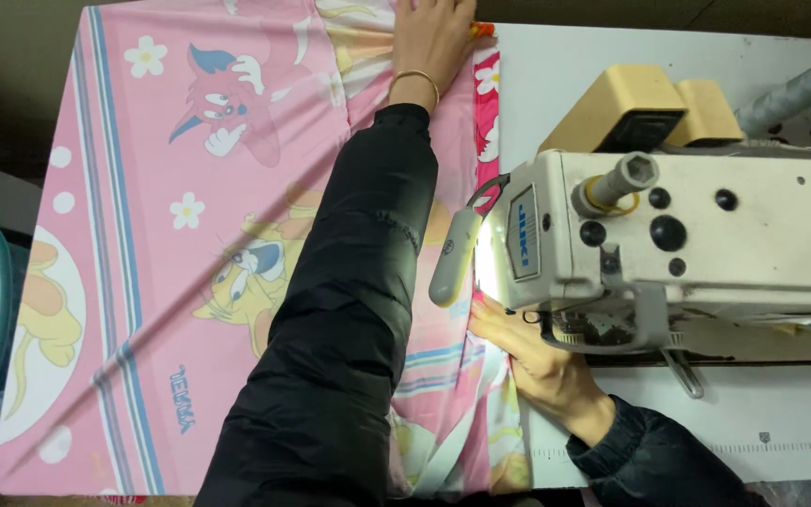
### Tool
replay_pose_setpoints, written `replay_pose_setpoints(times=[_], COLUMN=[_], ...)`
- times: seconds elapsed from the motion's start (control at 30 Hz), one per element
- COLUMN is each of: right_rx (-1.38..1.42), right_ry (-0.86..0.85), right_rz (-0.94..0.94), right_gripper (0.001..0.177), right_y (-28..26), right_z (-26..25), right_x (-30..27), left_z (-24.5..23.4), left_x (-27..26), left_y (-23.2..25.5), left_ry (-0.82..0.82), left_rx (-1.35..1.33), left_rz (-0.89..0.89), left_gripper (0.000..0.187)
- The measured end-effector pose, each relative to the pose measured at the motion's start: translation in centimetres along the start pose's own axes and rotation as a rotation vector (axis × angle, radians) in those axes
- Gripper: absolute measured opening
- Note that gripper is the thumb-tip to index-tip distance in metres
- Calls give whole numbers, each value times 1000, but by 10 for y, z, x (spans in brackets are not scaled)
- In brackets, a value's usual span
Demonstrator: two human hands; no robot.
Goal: Sewing a white strip onto the edge of a pink patterned fabric using an industrial sewing machine.
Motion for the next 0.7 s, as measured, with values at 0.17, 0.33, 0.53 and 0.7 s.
replay_pose_setpoints(times=[0.17, 0.33, 0.53, 0.7], right_rx=[-165, -172, -126, -473], right_ry=[67, 135, 136, 62], right_rz=[-172, -402, -823, -596], right_gripper=[26, 21, 10, 33], right_y=[-29, -81, -196, -236], right_z=[-3, 11, 70, 12], right_x=[3, -24, -60, -80], left_z=[-89, -237, -354, -335], left_x=[-58, -168, -270, -305], left_y=[36, 11, 57, 29], left_ry=[-254, -298, -849, -757], left_rx=[-341, -969, -1242, -654], left_rz=[224, -91, -181, 44], left_gripper=[27, 26, 71, 78])
Point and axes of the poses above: each hand's wrist, its own x-axis towards the middle knuckle, its own z-axis out of the palm, y = z × x, the point moved 8 cm from there along x, towards the middle knuckle
